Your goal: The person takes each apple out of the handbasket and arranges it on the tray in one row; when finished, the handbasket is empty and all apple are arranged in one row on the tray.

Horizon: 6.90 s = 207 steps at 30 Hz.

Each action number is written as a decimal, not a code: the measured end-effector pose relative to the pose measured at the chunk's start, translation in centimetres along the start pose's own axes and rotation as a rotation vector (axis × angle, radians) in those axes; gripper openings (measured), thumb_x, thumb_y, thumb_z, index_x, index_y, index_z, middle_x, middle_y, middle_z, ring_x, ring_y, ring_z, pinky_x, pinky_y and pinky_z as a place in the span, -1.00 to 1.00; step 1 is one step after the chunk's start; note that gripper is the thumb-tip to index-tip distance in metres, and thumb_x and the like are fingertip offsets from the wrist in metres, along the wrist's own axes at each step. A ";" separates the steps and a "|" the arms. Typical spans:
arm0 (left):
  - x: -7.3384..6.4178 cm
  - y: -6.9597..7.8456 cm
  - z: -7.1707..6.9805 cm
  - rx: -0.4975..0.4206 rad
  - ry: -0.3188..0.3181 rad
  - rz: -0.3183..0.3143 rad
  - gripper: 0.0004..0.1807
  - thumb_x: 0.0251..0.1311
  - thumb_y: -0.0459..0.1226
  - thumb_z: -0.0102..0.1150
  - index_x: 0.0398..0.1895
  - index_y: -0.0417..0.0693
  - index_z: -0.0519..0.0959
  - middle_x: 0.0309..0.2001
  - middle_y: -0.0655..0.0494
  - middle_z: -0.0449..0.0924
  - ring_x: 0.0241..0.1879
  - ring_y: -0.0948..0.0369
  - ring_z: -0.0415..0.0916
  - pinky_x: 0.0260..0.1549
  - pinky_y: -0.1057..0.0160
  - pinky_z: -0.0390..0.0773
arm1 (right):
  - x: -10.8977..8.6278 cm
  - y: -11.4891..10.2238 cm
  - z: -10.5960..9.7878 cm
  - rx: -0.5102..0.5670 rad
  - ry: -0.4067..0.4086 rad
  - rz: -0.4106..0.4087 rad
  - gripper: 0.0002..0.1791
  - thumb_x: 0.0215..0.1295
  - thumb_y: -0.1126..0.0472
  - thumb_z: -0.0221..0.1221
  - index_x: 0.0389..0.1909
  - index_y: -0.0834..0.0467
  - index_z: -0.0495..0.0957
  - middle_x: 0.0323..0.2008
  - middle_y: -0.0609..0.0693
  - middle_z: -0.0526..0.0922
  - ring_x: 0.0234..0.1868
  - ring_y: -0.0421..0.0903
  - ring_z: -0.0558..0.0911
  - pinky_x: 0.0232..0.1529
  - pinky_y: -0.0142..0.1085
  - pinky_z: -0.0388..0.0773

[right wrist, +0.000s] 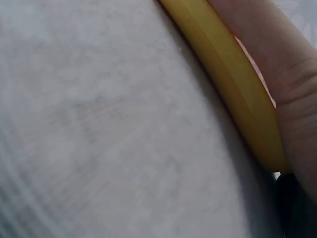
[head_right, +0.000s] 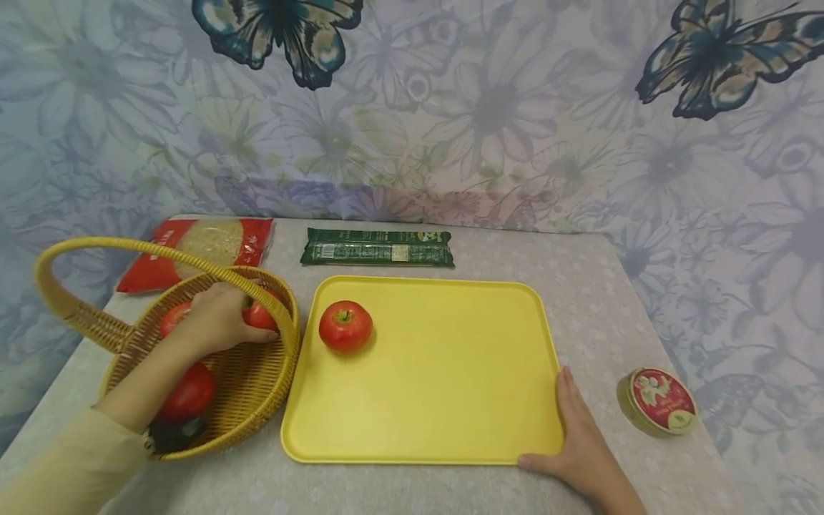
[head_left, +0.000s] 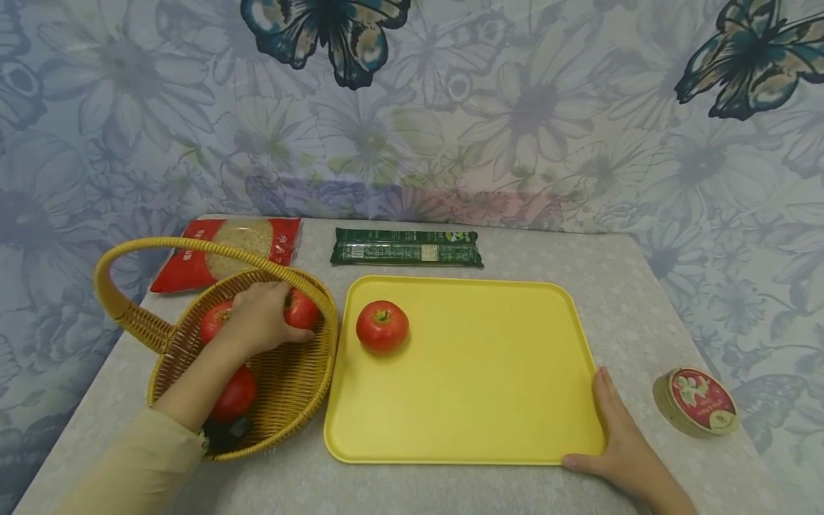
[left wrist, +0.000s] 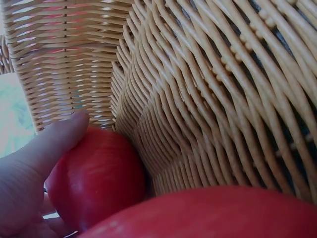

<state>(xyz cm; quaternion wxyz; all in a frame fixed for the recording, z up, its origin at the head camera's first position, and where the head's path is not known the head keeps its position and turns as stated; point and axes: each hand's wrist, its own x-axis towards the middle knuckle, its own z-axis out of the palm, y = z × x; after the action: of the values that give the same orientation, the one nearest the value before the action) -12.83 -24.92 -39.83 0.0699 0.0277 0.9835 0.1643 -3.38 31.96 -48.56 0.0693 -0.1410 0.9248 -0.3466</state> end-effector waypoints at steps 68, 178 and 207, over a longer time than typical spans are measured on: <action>-11.1 6.0 -5.4 -0.204 0.029 -0.030 0.09 -0.25 0.34 0.47 0.33 -0.01 0.32 0.10 -0.15 0.48 0.03 -0.16 0.46 -0.37 -0.03 0.66 | -0.2 0.3 0.1 -0.005 0.001 0.017 0.52 -0.13 -0.04 0.55 0.58 0.08 -0.46 0.59 0.19 -0.45 0.57 0.34 -0.32 0.49 -0.12 -0.52; 5.9 18.8 6.4 0.131 -0.070 0.350 0.11 -0.35 0.23 0.60 0.37 0.02 0.39 0.30 0.07 0.49 0.28 0.05 0.44 0.42 -0.07 0.16 | 0.1 0.5 0.1 -0.003 -0.003 0.045 0.51 -0.13 -0.07 0.54 0.58 0.08 -0.44 0.59 0.17 -0.45 0.56 0.37 -0.30 0.44 0.37 -0.35; 4.9 18.9 5.6 0.121 -0.094 0.367 0.30 -0.41 0.28 0.59 0.50 0.10 0.20 0.50 0.05 0.20 0.51 0.04 0.10 0.53 -0.12 -0.14 | 0.0 0.3 0.1 0.012 -0.002 0.046 0.51 -0.12 -0.05 0.54 0.58 0.10 -0.44 0.59 0.18 -0.45 0.55 0.39 -0.30 0.44 0.36 -0.39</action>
<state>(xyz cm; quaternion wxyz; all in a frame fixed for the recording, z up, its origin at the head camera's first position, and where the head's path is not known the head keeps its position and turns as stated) -16.29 -4.87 -39.49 0.0830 0.2186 0.9656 0.1135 -3.45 32.13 -48.84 0.0789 -0.1196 0.9257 -0.3501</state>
